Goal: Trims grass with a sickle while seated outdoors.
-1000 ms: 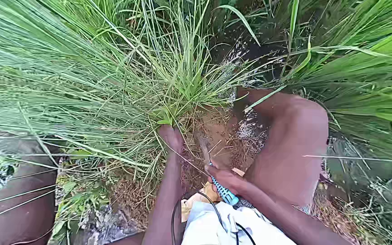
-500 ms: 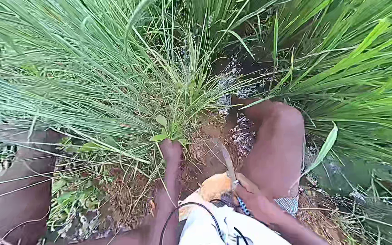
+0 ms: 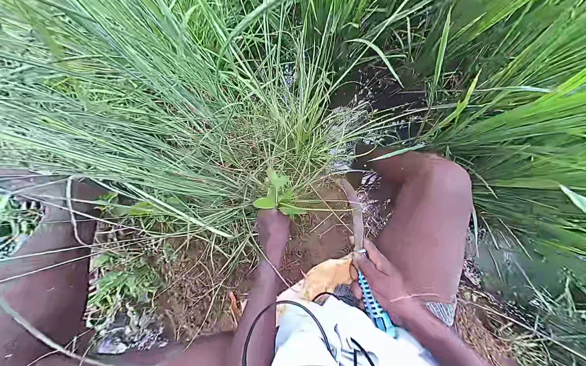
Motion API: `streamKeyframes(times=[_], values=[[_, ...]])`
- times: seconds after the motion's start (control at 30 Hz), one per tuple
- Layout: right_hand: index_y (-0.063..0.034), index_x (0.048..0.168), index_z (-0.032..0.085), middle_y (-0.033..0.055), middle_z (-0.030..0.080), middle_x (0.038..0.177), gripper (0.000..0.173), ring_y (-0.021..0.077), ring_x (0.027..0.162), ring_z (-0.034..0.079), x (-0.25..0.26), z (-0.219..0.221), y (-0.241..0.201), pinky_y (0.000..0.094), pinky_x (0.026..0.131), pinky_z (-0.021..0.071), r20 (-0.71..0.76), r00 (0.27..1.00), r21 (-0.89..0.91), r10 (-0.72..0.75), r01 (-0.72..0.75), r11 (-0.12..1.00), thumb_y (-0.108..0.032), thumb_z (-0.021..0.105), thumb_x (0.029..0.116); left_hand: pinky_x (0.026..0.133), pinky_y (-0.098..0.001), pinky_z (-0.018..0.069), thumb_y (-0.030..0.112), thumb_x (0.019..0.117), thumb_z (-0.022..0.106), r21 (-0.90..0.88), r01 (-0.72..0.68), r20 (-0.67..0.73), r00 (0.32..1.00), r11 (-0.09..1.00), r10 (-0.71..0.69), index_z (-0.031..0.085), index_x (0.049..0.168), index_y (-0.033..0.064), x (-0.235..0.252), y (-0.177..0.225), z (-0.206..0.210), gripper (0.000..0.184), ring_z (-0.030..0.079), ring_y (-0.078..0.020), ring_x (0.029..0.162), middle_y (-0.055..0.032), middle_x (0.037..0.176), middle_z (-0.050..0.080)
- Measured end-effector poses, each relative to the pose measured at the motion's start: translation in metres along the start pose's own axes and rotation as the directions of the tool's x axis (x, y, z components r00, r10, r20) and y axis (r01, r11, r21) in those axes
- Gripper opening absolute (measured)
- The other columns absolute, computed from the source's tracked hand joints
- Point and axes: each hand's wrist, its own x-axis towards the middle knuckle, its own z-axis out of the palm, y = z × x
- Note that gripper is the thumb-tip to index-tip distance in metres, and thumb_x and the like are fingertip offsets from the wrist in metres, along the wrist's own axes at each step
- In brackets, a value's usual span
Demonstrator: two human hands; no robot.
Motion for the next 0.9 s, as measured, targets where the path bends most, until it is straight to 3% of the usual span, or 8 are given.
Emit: streamKeyframes(times=[0.13, 0.3, 0.37, 0.53, 0.63, 0.8, 0.87, 0.9], values=[[-0.0083, 0.149, 0.033, 0.002, 0.053, 0.072, 0.039, 0.013, 0.047, 0.055, 0.021, 0.009, 0.003, 0.0286, 0.043, 0.0536, 0.033, 0.999, 0.118, 0.021, -0.024, 0.993, -0.017, 0.034, 0.1106, 0.108, -0.0539, 0.044, 0.004, 0.0982, 0.058, -0.127, -0.025, -0.053, 0.998, 0.992, 0.018, 0.063, 0.125, -0.0111, -0.007, -0.007, 0.017, 0.031, 0.061, -0.04, 0.122, -0.0307, 0.123, 0.065], [-0.0114, 0.15, 0.033, 0.0011, 0.053, 0.074, 0.039, 0.0122, 0.05, 0.055, 0.045, 0.023, 0.002, 0.0281, 0.045, 0.053, 0.18, 0.978, -0.012, 0.107, -0.107, 0.994, -0.023, 0.036, 0.1121, 0.105, -0.0473, 0.049, 0.006, 0.0993, 0.061, -0.279, 0.01, -0.154, 0.987, 0.96, -0.055, 0.064, 0.121, -0.0118, -0.018, -0.029, 0.024, 0.029, 0.066, -0.0332, 0.115, -0.0275, 0.117, 0.068], [-0.013, 0.15, 0.033, 0.0011, 0.053, 0.076, 0.04, 0.0125, 0.051, 0.055, 0.05, 0.024, 0.005, 0.0287, 0.046, 0.0527, 0.226, 0.966, -0.069, 0.126, -0.113, 0.991, -0.025, 0.036, 0.1121, 0.107, -0.0481, 0.0464, 0.007, 0.1017, 0.059, -0.326, 0.101, -0.126, 0.981, 0.94, -0.149, 0.059, 0.128, -0.0123, -0.02, -0.03, 0.024, 0.033, 0.063, -0.0349, 0.12, -0.0289, 0.124, 0.065], [-0.0111, 0.148, 0.034, 0.0, 0.052, 0.075, 0.039, 0.0113, 0.051, 0.054, 0.043, 0.016, 0.012, 0.0273, 0.047, 0.0525, 0.268, 0.957, -0.112, 0.112, -0.084, 0.99, -0.022, 0.035, 0.111, 0.088, -0.0395, 0.0544, 0.004, 0.1005, 0.061, -0.623, 0.246, -0.067, 0.929, 0.743, -0.364, 0.057, 0.125, -0.0115, -0.024, -0.035, 0.032, 0.029, 0.065, -0.0225, 0.095, -0.0222, 0.11, 0.065], [-0.0116, 0.148, 0.035, 0.0007, 0.052, 0.076, 0.039, 0.0119, 0.052, 0.055, 0.049, 0.018, 0.01, 0.0284, 0.049, 0.0529, 0.269, 0.954, -0.173, 0.133, -0.088, 0.981, -0.025, 0.037, 0.1116, 0.077, -0.0366, 0.0538, 0.013, 0.102, 0.063, -0.688, 0.305, -0.016, 0.901, 0.659, -0.433, 0.053, 0.129, -0.0094, -0.027, -0.036, 0.036, 0.036, 0.06, -0.0189, 0.084, -0.0183, 0.104, 0.062], [-0.0099, 0.151, 0.033, 0.0022, 0.052, 0.078, 0.042, 0.0122, 0.054, 0.055, 0.067, 0.026, 0.006, 0.0286, 0.053, 0.0524, 0.302, 0.938, -0.328, 0.17, -0.065, 0.943, -0.028, 0.036, 0.1125, 0.075, -0.038, 0.051, 0.027, 0.1033, 0.063, -0.668, 0.419, 0.08, 0.862, 0.615, -0.5, 0.059, 0.125, -0.0049, -0.028, -0.036, 0.04, 0.039, 0.058, -0.0201, 0.086, -0.0163, 0.105, 0.063], [-0.011, 0.153, 0.031, 0.0021, 0.053, 0.079, 0.045, 0.0122, 0.056, 0.056, 0.066, 0.023, 0.005, 0.0285, 0.054, 0.0525, 0.296, 0.936, -0.338, 0.189, -0.082, 0.937, -0.029, 0.036, 0.1126, 0.093, -0.0465, 0.0507, 0.03, 0.1051, 0.059, -0.652, 0.494, 0.185, 0.839, 0.575, -0.511, 0.055, 0.135, -0.0046, -0.03, -0.034, 0.035, 0.046, 0.06, -0.0268, 0.109, -0.0209, 0.127, 0.061], [-0.0108, 0.154, 0.031, 0.0021, 0.053, 0.079, 0.045, 0.0121, 0.056, 0.056, 0.065, 0.022, 0.005, 0.0283, 0.054, 0.0524, 0.291, 0.938, -0.34, 0.189, -0.083, 0.937, -0.029, 0.036, 0.1126, 0.096, -0.0476, 0.0494, 0.032, 0.1059, 0.058, -0.646, 0.503, 0.205, 0.839, 0.575, -0.504, 0.054, 0.137, -0.004, -0.029, -0.035, 0.034, 0.048, 0.059, -0.0272, 0.115, -0.021, 0.132, 0.06]])
